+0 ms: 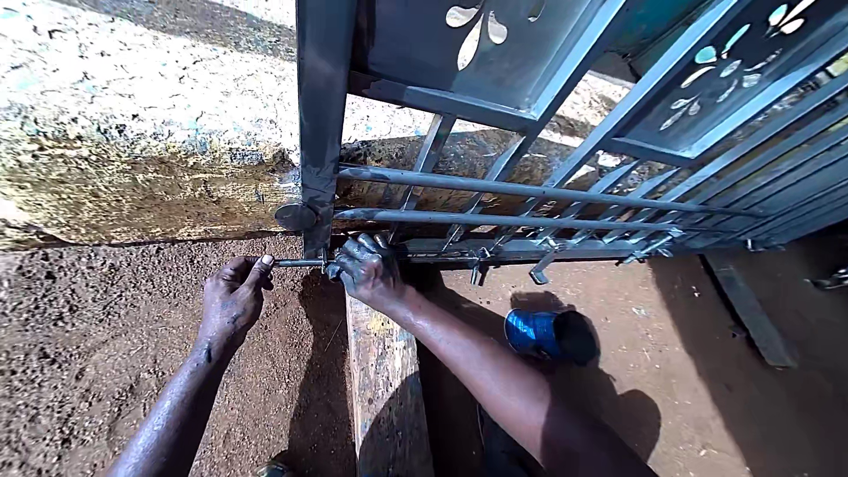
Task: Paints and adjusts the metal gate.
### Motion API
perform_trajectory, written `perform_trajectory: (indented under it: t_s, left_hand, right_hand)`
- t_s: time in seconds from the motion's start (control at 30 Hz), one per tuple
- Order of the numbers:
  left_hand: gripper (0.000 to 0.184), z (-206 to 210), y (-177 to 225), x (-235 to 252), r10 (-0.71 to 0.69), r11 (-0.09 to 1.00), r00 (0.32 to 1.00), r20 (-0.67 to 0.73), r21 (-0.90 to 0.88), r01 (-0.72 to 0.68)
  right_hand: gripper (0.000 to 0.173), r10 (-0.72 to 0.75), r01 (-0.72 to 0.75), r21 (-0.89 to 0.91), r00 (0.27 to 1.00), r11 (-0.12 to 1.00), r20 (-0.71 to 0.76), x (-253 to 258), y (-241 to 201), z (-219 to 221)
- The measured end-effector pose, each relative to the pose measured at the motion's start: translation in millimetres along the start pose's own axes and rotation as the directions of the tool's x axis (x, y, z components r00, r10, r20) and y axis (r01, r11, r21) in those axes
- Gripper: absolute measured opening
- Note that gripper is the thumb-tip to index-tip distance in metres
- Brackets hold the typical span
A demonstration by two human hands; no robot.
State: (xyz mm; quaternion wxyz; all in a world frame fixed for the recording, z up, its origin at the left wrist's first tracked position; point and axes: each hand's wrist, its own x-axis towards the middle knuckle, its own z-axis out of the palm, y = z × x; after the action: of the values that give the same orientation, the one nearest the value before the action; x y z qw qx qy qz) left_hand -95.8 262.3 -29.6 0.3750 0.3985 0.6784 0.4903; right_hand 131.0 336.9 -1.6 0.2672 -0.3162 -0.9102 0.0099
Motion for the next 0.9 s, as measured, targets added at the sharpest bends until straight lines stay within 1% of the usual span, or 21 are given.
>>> perform_trajectory:
  t_s: [0.07, 0.1, 0.2, 0.27, 0.3, 0.37, 0.43, 0.47, 0.5, 0.57, 0.63, 0.7, 0.77, 0.8, 0.83, 0.87, 0.9]
  left_hand:
    - [0.022, 0.3, 1.8, 0.9, -0.022, 1.0, 1.0, 0.008, 0.004, 0.022]
    - [0.023, 0.8, 1.1, 1.5, -0.036, 0.999, 0.999, 0.017, -0.002, 0.036]
    - [0.029, 3.0, 0.2, 4.9, -0.061, 0.997, 0.997, 0.044, -0.036, 0.063]
    - [0.034, 5.7, 6.8, 4.4, -0.091, 0.995, 0.992, 0.091, -0.028, 0.094]
    - [0.036, 7.3, 9.2, 3.6, -0.092, 0.995, 0.99, 0.105, -0.022, 0.094]
    - [0.039, 9.7, 10.8, 2.7, -0.091, 0.995, 0.99, 0.107, -0.028, 0.094]
    - [0.041, 11.1, 10.0, 3.5, -0.091, 0.995, 0.99, 0.108, -0.042, 0.096]
    - [0.042, 11.6, 9.4, 3.4, -0.092, 0.994, 0.99, 0.109, -0.04, 0.097]
    - [0.043, 11.9, 9.0, 3.6, -0.093, 0.995, 0.989, 0.113, -0.037, 0.098]
    - [0.043, 10.7, 11.0, 4.5, -0.096, 0.994, 0.988, 0.124, -0.034, 0.101]
    - [0.043, 9.6, 12.5, 4.6, -0.096, 0.994, 0.986, 0.135, -0.043, 0.103]
    - [0.042, 10.2, 12.3, 6.6, -0.096, 0.993, 0.983, 0.155, -0.053, 0.105]
    - [0.042, 9.8, 11.6, 6.5, -0.097, 0.993, 0.982, 0.162, -0.057, 0.108]
    - [0.042, 8.9, 11.6, 7.3, -0.092, 0.993, 0.982, 0.163, -0.063, 0.103]
    - [0.042, 7.8, 11.7, 8.2, -0.089, 0.993, 0.982, 0.166, -0.062, 0.101]
    - [0.042, 6.7, 12.2, 8.4, -0.094, 0.993, 0.981, 0.171, -0.05, 0.103]
    - [0.042, 5.7, 12.6, 8.6, -0.097, 0.994, 0.98, 0.175, -0.035, 0.104]
  right_hand:
    - [0.015, 0.017, -0.015, -0.049, 0.999, 0.999, 0.037, -11.5, 11.8, -13.3]
    - [0.017, 0.05, -0.045, -0.079, 0.997, 0.996, 0.059, -24.2, 24.8, -26.0]
    - [0.019, 0.237, -0.223, -0.121, 0.965, 0.967, 0.116, -69.8, 75.7, -67.5]
    - [0.017, 0.376, -0.365, -0.112, 0.921, 0.924, 0.104, -87.1, 92.8, -83.6]
    - [0.016, 0.419, -0.408, -0.115, 0.903, 0.906, 0.097, -88.0, 88.8, -82.5]
    - [0.014, 0.422, -0.416, -0.102, 0.906, 0.904, 0.045, -71.5, 58.7, -60.7]
    - [0.014, 0.375, -0.375, 0.008, 0.926, 0.927, -0.033, -38.0, 16.6, -23.7]
    - [0.013, 0.376, -0.371, 0.074, 0.925, 0.926, -0.055, -19.5, -4.2, -7.3]
    - [0.012, 0.393, -0.383, 0.13, 0.917, 0.915, -0.068, -2.9, -21.9, 5.6]
    - [0.012, 0.438, -0.411, 0.191, 0.89, 0.891, -0.129, 16.3, -41.7, 23.5]
    - [0.013, 0.433, -0.41, 0.158, 0.886, 0.899, -0.164, 10.6, -49.4, 27.6]
    - [0.022, 0.365, -0.358, 0.071, 0.912, 0.931, -0.188, -3.2, -53.6, 25.4]
    - [0.02, 0.324, -0.324, 0.041, 0.914, 0.945, -0.246, -9.1, -54.4, 28.0]
    - [0.02, 0.341, -0.339, 0.058, 0.9, 0.939, -0.271, -8.2, -56.9, 31.7]
    - [0.019, 0.397, -0.388, 0.092, 0.873, 0.917, -0.283, -8.0, -61.9, 37.7]
    - [0.019, 0.495, -0.471, 0.153, 0.82, 0.869, -0.287, -9.5, -69.6, 44.8]
    - [0.017, 0.644, -0.582, 0.283, 0.724, 0.763, -0.247, -11.1, -80.3, 49.5]
